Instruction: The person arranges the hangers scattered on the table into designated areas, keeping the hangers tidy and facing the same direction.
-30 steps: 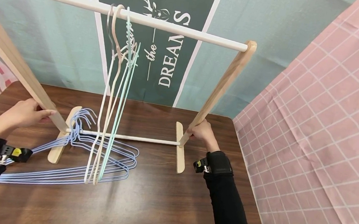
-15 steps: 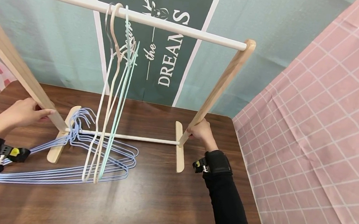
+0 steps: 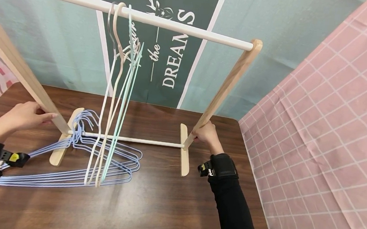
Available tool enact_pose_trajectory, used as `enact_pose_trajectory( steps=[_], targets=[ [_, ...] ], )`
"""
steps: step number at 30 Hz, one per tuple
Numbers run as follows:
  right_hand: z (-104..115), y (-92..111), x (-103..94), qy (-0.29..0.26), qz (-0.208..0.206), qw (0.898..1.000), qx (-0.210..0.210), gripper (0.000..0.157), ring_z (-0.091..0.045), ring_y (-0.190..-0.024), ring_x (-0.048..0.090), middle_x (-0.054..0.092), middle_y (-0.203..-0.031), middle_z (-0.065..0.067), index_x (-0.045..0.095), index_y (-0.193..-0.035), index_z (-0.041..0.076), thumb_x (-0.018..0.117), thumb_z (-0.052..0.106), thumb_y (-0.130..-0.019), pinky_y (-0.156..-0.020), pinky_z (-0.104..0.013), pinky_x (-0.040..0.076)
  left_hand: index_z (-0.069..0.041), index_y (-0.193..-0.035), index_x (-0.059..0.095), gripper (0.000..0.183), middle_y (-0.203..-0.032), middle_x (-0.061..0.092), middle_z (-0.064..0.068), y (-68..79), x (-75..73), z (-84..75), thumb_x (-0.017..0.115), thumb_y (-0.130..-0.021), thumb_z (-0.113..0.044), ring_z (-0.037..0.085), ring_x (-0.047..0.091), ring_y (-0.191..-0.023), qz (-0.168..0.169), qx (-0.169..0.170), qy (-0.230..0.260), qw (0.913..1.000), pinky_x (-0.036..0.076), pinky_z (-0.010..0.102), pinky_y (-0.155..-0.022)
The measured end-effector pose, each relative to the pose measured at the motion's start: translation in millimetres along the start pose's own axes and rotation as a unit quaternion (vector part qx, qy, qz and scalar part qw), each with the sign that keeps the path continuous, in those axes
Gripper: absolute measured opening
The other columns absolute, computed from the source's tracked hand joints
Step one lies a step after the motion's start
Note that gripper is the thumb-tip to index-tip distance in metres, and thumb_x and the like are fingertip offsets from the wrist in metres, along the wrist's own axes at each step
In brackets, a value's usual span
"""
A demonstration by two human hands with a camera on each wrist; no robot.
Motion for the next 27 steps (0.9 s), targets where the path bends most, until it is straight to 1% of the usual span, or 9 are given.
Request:
enact_pose_trajectory(
  steps=[3,8,9,10,12,15,16,21,27],
  targets=[
    [-1,0,-1.0,0.010,0.003,1.000,-0.003,0.027,-0.038,-0.090,0.062,0.057,-0.102,-0.032,0.055,-0.106,-0.015,0.056,-0.009,-0.080,-0.070,-0.038,0.052,0.017,-0.103,0.054,0.047,-0.075,0.063,0.015,1.0,2.2,-0.7,0.052,-0.093,-0.029,0.029,0.059,-0.070,0.004,0.007,-0.010,0.9999,0.043,0.037,-0.057],
    [-2,0,-2.0,0.019,0.003,1.000,-0.004,0.028,-0.038,-0.090,0.061,0.056,-0.103,-0.032,0.055,-0.107,-0.014,0.056,-0.008,-0.080,-0.068,-0.035,0.052,0.015,-0.100,0.057,0.042,-0.082,0.062,0.023,4.4,9.4,-0.8,0.054,-0.091,-0.026,0.042,0.056,-0.079,0.010,0.017,-0.021,0.9996,0.042,0.045,-0.064],
    [-2,0,-2.1,0.021,0.002,1.000,-0.004,0.028,-0.038,-0.090,0.061,0.056,-0.103,-0.032,0.055,-0.107,-0.014,0.056,-0.008,-0.080,-0.067,-0.035,0.052,0.014,-0.099,0.059,0.040,-0.083,0.062,0.024,5.2,11.3,-1.1,0.055,-0.091,-0.025,0.042,0.056,-0.078,0.013,0.020,-0.023,0.9995,0.042,0.044,-0.063],
    [-2,0,-2.2,0.023,0.002,1.000,-0.004,0.028,-0.039,-0.091,0.061,0.056,-0.103,-0.032,0.055,-0.107,-0.014,0.056,-0.008,-0.080,-0.067,-0.035,0.052,0.014,-0.096,0.060,0.038,-0.081,0.062,0.023,6.4,13.3,-1.4,0.056,-0.091,-0.024,0.039,0.056,-0.073,0.018,0.022,-0.023,0.9993,0.041,0.042,-0.062],
    [-2,0,-2.2,0.021,0.001,1.000,-0.002,0.029,-0.039,-0.091,0.061,0.056,-0.104,-0.032,0.055,-0.108,-0.014,0.056,-0.008,-0.080,-0.068,-0.035,0.052,0.011,-0.090,0.063,0.034,-0.073,0.061,0.016,9.6,18.7,-2.1,0.055,-0.091,-0.022,0.030,0.052,-0.062,0.030,0.026,-0.018,0.9990,0.038,0.037,-0.057],
    [-4,0,-2.2,0.019,0.001,1.000,-0.002,0.029,-0.039,-0.092,0.061,0.056,-0.104,-0.032,0.054,-0.109,-0.014,0.056,-0.008,-0.080,-0.068,-0.035,0.052,0.006,-0.086,0.066,0.028,-0.068,0.057,0.006,13.9,27.3,-2.3,0.054,-0.090,-0.019,0.017,0.043,-0.055,0.046,0.030,-0.011,0.9984,0.032,0.031,-0.053],
    [-4,-1,-2.1,0.015,0.001,1.000,-0.001,0.030,-0.039,-0.092,0.061,0.056,-0.105,-0.032,0.053,-0.109,-0.014,0.056,-0.007,-0.080,-0.068,-0.034,0.052,0.005,-0.085,0.066,0.026,-0.067,0.056,0.003,14.9,30.4,-1.9,0.054,-0.089,-0.018,0.016,0.041,-0.054,0.049,0.030,-0.008,0.9983,0.032,0.031,-0.052],
    [-5,-2,-1.9,0.013,-0.001,1.000,0.000,0.029,-0.038,-0.092,0.061,0.057,-0.104,-0.031,0.054,-0.109,-0.014,0.056,-0.007,-0.081,-0.068,-0.034,0.052,0.004,-0.083,0.065,0.016,-0.069,0.060,0.003,12.8,44.5,4.0,0.056,-0.084,-0.010,0.015,0.046,-0.058,0.050,0.044,-0.021,0.9975,0.036,0.030,-0.054],
    [-2,-2,-1.0,0.015,0.001,1.000,-0.001,0.027,-0.036,-0.088,0.063,0.058,-0.102,-0.031,0.056,-0.106,-0.014,0.055,-0.008,-0.080,-0.066,-0.034,0.053,0.002,-0.081,0.063,0.007,-0.067,0.058,0.003,12.6,62.0,14.2,0.059,-0.077,-0.003,0.017,0.048,-0.060,0.058,0.035,-0.020,0.9975,0.037,0.031,-0.053]
  ],
)
Point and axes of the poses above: each hand's wrist, its own y-axis away from the middle knuckle, its own x-axis out of the palm, z = x × y, the point moved 5 cm from there along -y, towards the middle knuckle
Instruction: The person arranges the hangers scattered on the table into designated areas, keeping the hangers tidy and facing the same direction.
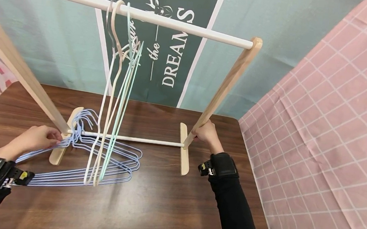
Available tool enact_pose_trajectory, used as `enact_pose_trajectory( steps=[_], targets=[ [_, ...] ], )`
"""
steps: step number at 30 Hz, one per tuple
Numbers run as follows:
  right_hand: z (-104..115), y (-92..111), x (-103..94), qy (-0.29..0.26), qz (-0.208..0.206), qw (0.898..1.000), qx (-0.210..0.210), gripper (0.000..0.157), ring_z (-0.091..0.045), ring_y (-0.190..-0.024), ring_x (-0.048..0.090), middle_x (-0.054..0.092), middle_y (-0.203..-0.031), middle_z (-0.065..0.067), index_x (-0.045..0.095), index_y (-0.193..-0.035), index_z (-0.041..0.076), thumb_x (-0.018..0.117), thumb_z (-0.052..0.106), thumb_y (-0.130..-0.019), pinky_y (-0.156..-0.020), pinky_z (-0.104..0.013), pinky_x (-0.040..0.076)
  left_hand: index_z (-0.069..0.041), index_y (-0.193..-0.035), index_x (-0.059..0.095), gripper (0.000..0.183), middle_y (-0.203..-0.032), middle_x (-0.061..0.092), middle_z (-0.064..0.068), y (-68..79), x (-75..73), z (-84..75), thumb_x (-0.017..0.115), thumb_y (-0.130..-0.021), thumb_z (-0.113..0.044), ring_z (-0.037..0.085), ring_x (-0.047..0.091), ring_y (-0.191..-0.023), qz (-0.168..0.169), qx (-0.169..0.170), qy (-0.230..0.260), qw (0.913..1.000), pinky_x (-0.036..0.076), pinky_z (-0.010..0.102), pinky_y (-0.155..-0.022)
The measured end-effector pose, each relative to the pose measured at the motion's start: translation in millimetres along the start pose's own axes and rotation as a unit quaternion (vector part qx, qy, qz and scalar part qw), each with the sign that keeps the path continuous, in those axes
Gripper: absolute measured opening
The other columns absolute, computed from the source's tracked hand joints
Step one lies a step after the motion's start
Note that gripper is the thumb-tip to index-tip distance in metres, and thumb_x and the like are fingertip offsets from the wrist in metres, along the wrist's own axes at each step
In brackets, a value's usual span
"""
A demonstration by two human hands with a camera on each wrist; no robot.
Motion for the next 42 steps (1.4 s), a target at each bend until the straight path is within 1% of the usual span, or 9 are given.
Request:
enact_pose_trajectory(
  steps=[2,7,12,20,25,29,34,39,42],
  targets=[
    [1,0,-0.1,0.002,0.002,1.000,0.000,0.028,-0.037,-0.088,0.063,0.058,-0.102,-0.031,0.056,-0.107,-0.014,0.055,-0.008,-0.080,-0.065,-0.033,0.053,0.001,-0.080,0.063,0.006,-0.067,0.057,0.002,-0.1,4.9,1.8,0.059,-0.077,-0.003,0.017,0.047,-0.059,-0.004,0.001,-0.006,1.0000,0.036,0.031,-0.052],
    [2,1,-0.9,0.023,0.008,1.000,0.002,0.027,-0.037,-0.087,0.063,0.058,-0.103,-0.031,0.056,-0.108,-0.013,0.055,-0.006,-0.082,-0.063,-0.032,0.053,-0.005,-0.075,0.062,0.003,-0.064,0.054,0.001,-1.3,11.4,2.2,0.064,-0.076,-0.008,0.019,0.048,-0.059,-0.036,0.012,-0.034,0.9987,0.037,0.034,-0.052],
    [2,1,-1.2,0.035,0.009,0.999,0.002,0.027,-0.032,-0.082,0.065,0.058,-0.101,-0.031,0.057,-0.108,-0.013,0.055,-0.005,-0.082,-0.062,-0.031,0.053,-0.008,-0.070,0.059,0.008,-0.065,0.057,0.003,-3.4,14.1,0.9,0.066,-0.072,-0.008,0.022,0.051,-0.061,-0.047,0.015,-0.036,0.9981,0.039,0.037,-0.053],
    [0,-1,-0.7,0.018,0.003,1.000,0.006,0.027,-0.038,-0.087,0.063,0.059,-0.100,-0.031,0.056,-0.108,-0.013,0.056,-0.005,-0.081,-0.062,-0.031,0.053,-0.010,-0.067,0.054,0.013,-0.064,0.053,0.001,-4.3,17.8,-4.2,0.066,-0.072,-0.009,0.018,0.049,-0.059,-0.038,-0.011,-0.020,0.9990,0.037,0.033,-0.051],
    [-1,-2,-0.4,0.018,0.002,1.000,0.002,0.027,-0.037,-0.085,0.063,0.059,-0.099,-0.031,0.056,-0.107,-0.013,0.056,-0.005,-0.081,-0.062,-0.031,0.053,-0.009,-0.066,0.053,0.017,-0.061,0.050,0.001,-4.7,19.9,-6.6,0.068,-0.073,-0.009,0.017,0.048,-0.057,-0.034,-0.020,-0.015,0.9991,0.035,0.031,-0.050],
    [0,-2,-0.5,0.016,0.006,1.000,0.003,0.028,-0.037,-0.086,0.063,0.059,-0.100,-0.031,0.055,-0.107,-0.014,0.056,-0.005,-0.081,-0.062,-0.031,0.053,-0.008,-0.065,0.052,0.018,-0.060,0.049,0.002,-6.2,21.1,-7.4,0.068,-0.074,-0.010,0.018,0.047,-0.056,-0.032,-0.026,-0.022,0.9989,0.035,0.031,-0.049],
    [0,-2,-0.6,0.020,0.007,1.000,0.002,0.027,-0.037,-0.085,0.063,0.059,-0.100,-0.031,0.056,-0.107,-0.014,0.056,-0.005,-0.081,-0.061,-0.030,0.053,-0.008,-0.064,0.051,0.020,-0.061,0.048,0.004,-8.2,21.9,-7.3,0.068,-0.075,-0.010,0.019,0.047,-0.056,-0.019,-0.027,-0.029,0.9990,0.035,0.031,-0.048],
    [0,-2,-0.1,0.007,0.005,1.000,0.005,0.027,-0.040,-0.088,0.062,0.059,-0.100,-0.031,0.056,-0.106,-0.014,0.055,-0.006,-0.081,-0.062,-0.030,0.053,-0.008,-0.064,0.053,0.018,-0.061,0.050,0.004,-10.3,23.0,-8.2,0.066,-0.077,-0.009,0.019,0.048,-0.057,-0.011,-0.026,-0.040,0.9988,0.037,0.032,-0.048],
    [0,-2,0.0,0.008,0.004,1.000,0.004,0.027,-0.039,-0.087,0.062,0.059,-0.100,-0.031,0.055,-0.107,-0.014,0.055,-0.005,-0.081,-0.062,-0.030,0.053,-0.006,-0.065,0.055,0.016,-0.062,0.051,0.005,-11.1,23.4,-8.3,0.065,-0.077,-0.008,0.019,0.049,-0.056,-0.007,-0.024,-0.045,0.9987,0.037,0.032,-0.048]
  ],
)
Point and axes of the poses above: each hand's wrist, its own y-axis away from the middle knuckle, its own x-axis out of the palm, z = x × y, the point moved 5 cm from there along -y, towards the middle knuckle
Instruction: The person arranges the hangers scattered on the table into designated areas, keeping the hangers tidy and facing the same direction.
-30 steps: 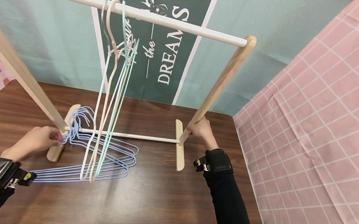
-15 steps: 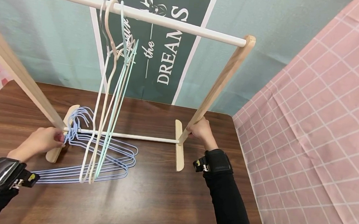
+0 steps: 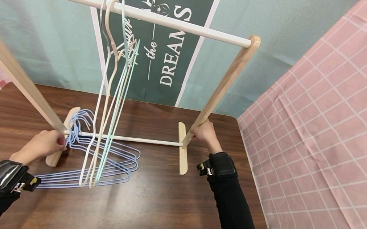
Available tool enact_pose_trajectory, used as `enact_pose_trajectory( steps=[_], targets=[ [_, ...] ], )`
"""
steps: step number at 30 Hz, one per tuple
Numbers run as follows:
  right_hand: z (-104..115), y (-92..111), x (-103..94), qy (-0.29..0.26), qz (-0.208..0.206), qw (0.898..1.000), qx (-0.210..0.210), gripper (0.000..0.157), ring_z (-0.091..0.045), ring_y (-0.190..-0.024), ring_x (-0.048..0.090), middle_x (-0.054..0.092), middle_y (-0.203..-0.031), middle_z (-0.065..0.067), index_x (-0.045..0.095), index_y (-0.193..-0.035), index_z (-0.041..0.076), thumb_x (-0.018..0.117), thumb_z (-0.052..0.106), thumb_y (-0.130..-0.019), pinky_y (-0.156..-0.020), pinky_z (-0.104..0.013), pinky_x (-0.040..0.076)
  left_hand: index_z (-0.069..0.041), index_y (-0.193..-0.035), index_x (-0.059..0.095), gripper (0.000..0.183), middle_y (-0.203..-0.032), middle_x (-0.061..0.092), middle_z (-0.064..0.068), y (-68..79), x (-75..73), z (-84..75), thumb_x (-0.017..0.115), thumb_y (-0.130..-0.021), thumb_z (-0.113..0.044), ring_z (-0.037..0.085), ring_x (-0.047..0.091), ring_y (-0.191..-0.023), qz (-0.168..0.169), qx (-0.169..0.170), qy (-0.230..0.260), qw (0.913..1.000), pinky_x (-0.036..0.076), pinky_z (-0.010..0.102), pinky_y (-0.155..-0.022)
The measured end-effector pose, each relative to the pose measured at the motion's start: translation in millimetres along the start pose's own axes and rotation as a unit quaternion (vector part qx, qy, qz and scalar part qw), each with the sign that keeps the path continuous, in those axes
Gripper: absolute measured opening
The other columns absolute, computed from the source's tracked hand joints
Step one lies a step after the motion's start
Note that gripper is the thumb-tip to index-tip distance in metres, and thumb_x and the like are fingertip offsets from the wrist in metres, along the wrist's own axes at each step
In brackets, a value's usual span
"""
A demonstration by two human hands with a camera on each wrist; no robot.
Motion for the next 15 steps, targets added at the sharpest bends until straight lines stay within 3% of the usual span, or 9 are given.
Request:
enact_pose_trajectory(
  steps=[15],
  targets=[
    [0.4,2.2,-0.7,-0.005,-0.003,1.000,0.002,0.031,-0.037,-0.091,0.062,0.056,-0.103,-0.032,0.051,-0.111,-0.014,0.055,-0.004,-0.082,-0.065,-0.031,0.053,-0.005,-0.066,0.053,0.010,-0.062,0.051,0.007,1.9,-1.6,-2.7,0.060,-0.074,-0.005,0.019,0.050,-0.056,0.002,0.015,-0.016,0.9998,0.038,0.034,-0.047]
  ],
)
Point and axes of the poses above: each hand's wrist, its own y-axis away from the middle knuckle, its own x-axis out of the palm, z = x × y, the point moved 5 cm from there along -y, towards the middle knuckle
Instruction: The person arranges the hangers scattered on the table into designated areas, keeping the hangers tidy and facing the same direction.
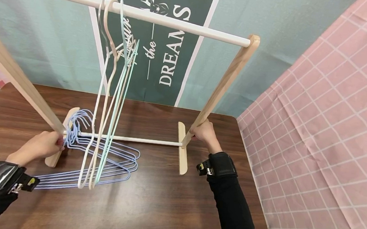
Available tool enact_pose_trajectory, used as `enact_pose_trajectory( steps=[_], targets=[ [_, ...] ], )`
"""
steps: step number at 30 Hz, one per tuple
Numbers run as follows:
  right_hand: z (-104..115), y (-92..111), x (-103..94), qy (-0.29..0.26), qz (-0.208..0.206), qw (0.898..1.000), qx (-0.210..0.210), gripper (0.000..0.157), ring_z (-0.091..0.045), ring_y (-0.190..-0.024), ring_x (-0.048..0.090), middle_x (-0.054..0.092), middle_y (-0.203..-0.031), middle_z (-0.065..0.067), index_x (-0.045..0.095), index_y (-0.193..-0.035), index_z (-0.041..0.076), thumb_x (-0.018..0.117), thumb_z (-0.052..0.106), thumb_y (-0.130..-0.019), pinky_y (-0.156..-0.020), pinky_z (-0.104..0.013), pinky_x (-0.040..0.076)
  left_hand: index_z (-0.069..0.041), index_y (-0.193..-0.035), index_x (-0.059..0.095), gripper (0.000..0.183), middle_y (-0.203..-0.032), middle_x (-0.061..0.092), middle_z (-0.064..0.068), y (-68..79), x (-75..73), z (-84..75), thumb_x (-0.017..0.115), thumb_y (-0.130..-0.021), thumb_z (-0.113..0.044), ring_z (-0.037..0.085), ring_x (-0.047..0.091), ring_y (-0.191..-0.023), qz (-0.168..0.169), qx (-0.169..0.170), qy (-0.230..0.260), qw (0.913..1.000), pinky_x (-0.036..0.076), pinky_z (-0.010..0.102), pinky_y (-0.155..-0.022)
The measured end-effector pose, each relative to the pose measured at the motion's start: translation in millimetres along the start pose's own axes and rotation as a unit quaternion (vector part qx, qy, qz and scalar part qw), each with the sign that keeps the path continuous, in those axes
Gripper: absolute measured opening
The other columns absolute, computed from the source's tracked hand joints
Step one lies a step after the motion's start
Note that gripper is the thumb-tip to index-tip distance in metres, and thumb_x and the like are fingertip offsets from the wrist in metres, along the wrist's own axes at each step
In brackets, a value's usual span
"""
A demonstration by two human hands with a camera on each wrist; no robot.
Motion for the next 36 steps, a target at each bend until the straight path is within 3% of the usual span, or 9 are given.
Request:
enact_pose_trajectory(
  steps=[19,29,36],
  targets=[
    [1,-1,0.5,0.023,0.006,1.000,-0.011,0.026,-0.036,-0.085,0.063,0.060,-0.099,-0.029,0.057,-0.105,-0.012,0.056,-0.003,-0.082,-0.063,-0.031,0.053,-0.009,-0.062,0.051,0.020,-0.056,0.044,-0.005,3.9,-5.0,-4.8,0.066,-0.073,-0.005,0.012,0.041,-0.052,-0.005,0.075,0.044,0.9962,0.032,0.029,-0.050],
    [2,-2,0.5,0.027,0.006,0.999,-0.019,0.024,-0.033,-0.082,0.065,0.060,-0.099,-0.029,0.059,-0.103,-0.013,0.056,-0.003,-0.081,-0.063,-0.031,0.053,-0.010,-0.065,0.056,0.017,-0.061,0.047,-0.006,9.8,-8.7,-7.8,0.063,-0.078,-0.002,0.010,0.040,-0.055,0.073,0.082,0.096,0.9893,0.031,0.025,-0.050],
    [1,-2,-0.3,0.017,0.009,1.000,-0.015,0.024,-0.033,-0.082,0.065,0.059,-0.101,-0.031,0.059,-0.104,-0.014,0.055,-0.005,-0.082,-0.063,-0.031,0.053,-0.007,-0.064,0.052,0.021,-0.060,0.041,-0.007,13.9,-11.1,-11.9,0.059,-0.082,0.002,0.004,0.035,-0.052,0.123,0.119,0.147,0.9743,0.028,0.021,-0.048]
  ],
)
Point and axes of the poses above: each hand's wrist, its own y-axis away from the middle knuckle, its own x-axis out of the palm, z = x × y, the point moved 5 cm from there along -y, towards the middle knuckle
